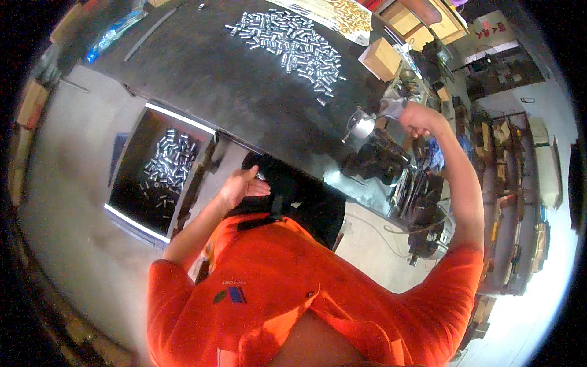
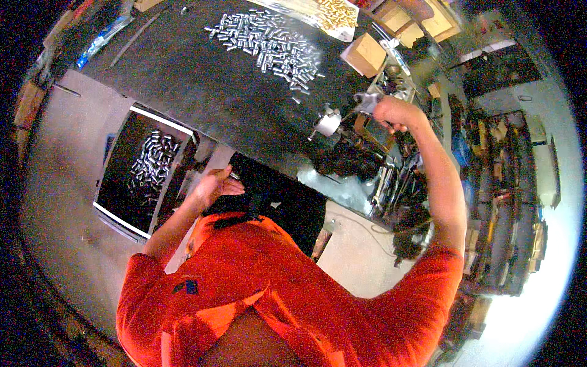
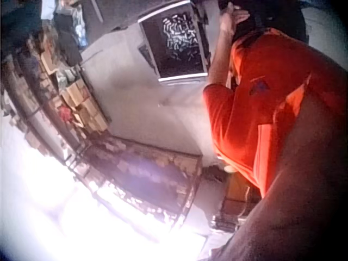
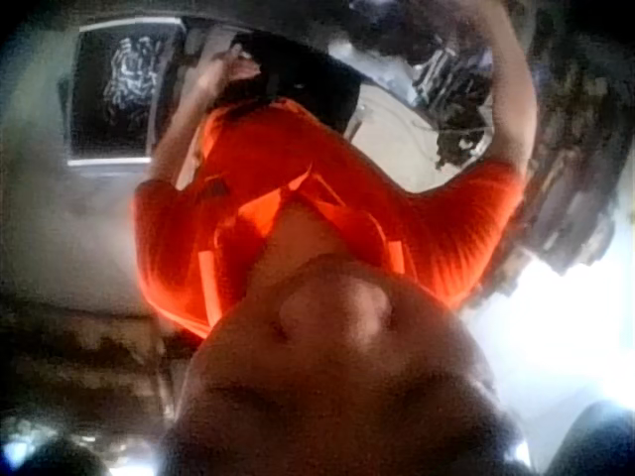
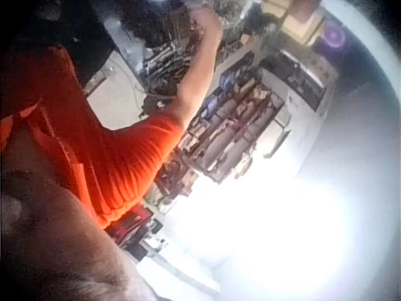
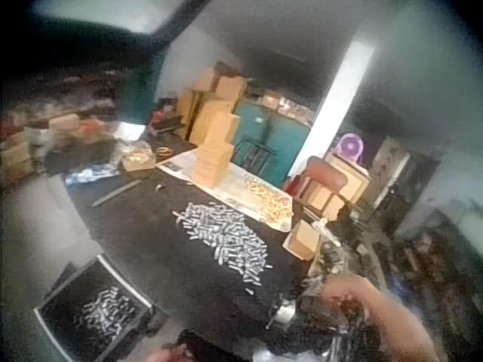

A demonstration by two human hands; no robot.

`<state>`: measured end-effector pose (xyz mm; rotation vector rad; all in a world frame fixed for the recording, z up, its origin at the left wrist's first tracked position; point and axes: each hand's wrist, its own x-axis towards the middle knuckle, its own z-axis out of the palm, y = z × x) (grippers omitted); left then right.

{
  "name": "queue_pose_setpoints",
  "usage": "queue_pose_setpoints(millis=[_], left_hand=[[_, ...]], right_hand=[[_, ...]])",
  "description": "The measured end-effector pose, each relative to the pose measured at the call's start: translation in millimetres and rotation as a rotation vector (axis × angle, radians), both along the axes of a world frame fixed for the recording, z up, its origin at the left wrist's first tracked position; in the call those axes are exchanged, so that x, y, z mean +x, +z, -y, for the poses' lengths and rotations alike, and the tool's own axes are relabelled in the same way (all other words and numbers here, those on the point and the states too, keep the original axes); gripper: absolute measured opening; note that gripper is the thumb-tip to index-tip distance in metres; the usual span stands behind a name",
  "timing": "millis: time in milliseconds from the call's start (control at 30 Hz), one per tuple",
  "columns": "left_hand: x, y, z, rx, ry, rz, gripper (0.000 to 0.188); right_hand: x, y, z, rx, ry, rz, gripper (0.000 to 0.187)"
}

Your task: The person repeatedly picks up small metal pins from a table and holds them against a rotating bench grinder, then places the pins into a metal tray. The person continues this cycle throughout the clip.

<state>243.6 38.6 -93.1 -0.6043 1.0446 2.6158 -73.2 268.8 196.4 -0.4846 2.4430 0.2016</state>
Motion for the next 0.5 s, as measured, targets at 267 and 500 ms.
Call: queue_pose_setpoints(millis=[267, 500], left_hand=[[-17.3, 20.2, -12.4, 0.18, -0.054, -0.145, 0.044], [-16.6, 34.6, -19.8, 0.11, -0.035, -0.102, 0.042]], right_hand=[[119.6, 66.6, -48.0, -0.876, -0.057, 0.073, 0.016], [203.5, -53.1, -46.0, -0.624, -0.122, -0.011, 0.027]])
